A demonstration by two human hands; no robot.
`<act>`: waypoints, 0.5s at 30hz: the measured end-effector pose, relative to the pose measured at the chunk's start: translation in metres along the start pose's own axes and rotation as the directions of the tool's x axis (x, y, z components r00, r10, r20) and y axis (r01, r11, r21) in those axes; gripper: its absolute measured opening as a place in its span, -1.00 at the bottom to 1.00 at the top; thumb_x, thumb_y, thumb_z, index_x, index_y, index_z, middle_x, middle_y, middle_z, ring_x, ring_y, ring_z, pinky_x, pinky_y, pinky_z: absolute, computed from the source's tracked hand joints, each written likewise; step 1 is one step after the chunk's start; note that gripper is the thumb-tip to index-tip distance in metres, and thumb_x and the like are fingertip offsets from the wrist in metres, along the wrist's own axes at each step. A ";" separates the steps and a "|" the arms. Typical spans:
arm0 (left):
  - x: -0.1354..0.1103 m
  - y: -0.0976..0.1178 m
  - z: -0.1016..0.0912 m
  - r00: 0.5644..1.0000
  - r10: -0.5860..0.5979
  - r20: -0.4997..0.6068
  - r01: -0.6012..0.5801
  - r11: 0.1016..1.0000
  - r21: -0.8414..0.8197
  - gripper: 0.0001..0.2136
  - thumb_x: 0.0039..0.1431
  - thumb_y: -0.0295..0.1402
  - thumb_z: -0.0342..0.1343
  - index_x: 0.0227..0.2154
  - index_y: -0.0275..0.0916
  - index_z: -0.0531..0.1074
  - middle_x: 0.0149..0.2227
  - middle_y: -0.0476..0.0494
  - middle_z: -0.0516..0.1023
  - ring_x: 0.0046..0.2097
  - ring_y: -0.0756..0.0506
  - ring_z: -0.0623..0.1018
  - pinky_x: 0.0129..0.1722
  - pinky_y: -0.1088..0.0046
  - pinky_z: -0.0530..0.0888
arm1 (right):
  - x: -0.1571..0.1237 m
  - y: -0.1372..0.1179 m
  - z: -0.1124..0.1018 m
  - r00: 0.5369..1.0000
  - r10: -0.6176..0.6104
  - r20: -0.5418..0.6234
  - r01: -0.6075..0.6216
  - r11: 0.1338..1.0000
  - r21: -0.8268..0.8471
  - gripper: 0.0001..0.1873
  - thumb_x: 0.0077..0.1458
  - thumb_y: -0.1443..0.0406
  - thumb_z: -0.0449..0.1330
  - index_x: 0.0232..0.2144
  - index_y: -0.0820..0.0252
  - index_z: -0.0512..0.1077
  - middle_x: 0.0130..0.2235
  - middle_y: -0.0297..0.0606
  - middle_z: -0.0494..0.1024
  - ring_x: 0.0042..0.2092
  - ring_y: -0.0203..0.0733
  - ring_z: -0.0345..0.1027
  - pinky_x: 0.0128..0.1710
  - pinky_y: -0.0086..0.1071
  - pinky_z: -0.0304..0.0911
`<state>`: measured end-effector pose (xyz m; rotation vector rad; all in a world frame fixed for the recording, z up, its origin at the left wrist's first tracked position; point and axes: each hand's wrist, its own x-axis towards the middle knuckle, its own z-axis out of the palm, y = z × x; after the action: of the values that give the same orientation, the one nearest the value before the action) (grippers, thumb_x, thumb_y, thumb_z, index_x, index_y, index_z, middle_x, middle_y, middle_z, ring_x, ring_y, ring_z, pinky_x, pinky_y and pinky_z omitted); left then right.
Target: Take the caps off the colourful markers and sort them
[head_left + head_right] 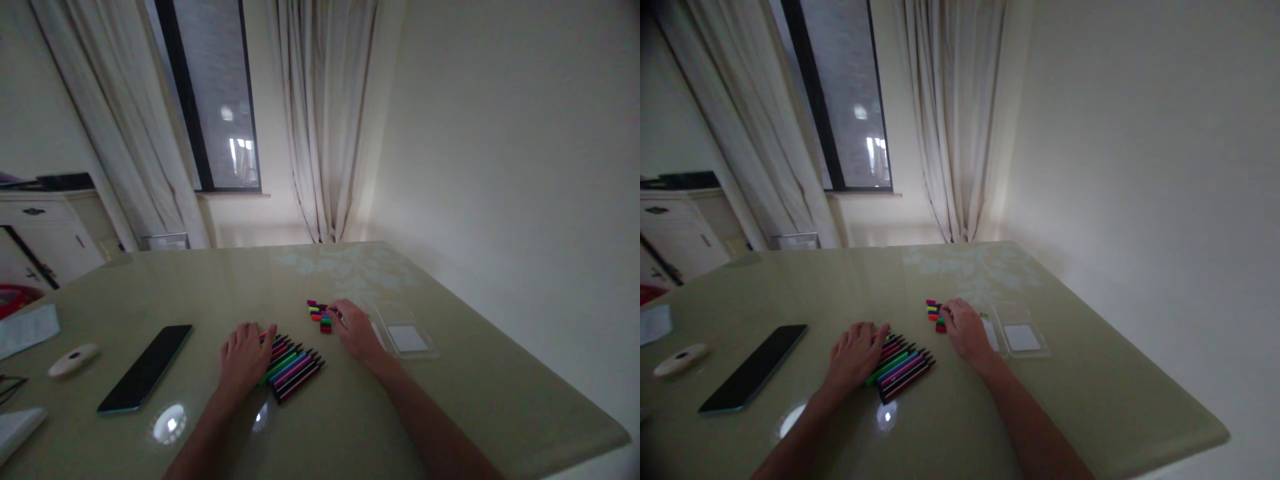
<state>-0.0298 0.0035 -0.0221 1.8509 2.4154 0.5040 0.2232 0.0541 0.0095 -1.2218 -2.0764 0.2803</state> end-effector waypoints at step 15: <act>0.010 0.006 0.019 0.972 0.005 -0.235 -0.087 0.936 -0.342 -0.45 0.36 0.00 -0.30 -0.07 -0.30 0.47 -0.02 -0.35 0.52 0.06 -0.30 0.49 0.15 0.04 0.37 | 0.007 0.034 0.014 0.969 0.227 -0.095 -0.210 0.964 0.165 -0.76 0.30 0.22 0.06 -0.30 0.19 0.49 -0.27 -0.19 0.59 -0.23 -0.15 0.42 -0.20 -0.36 0.20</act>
<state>-0.0221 0.0181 -0.0363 1.7781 2.2212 1.1303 0.2345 0.0802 -0.0143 -1.3415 -1.7895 0.4539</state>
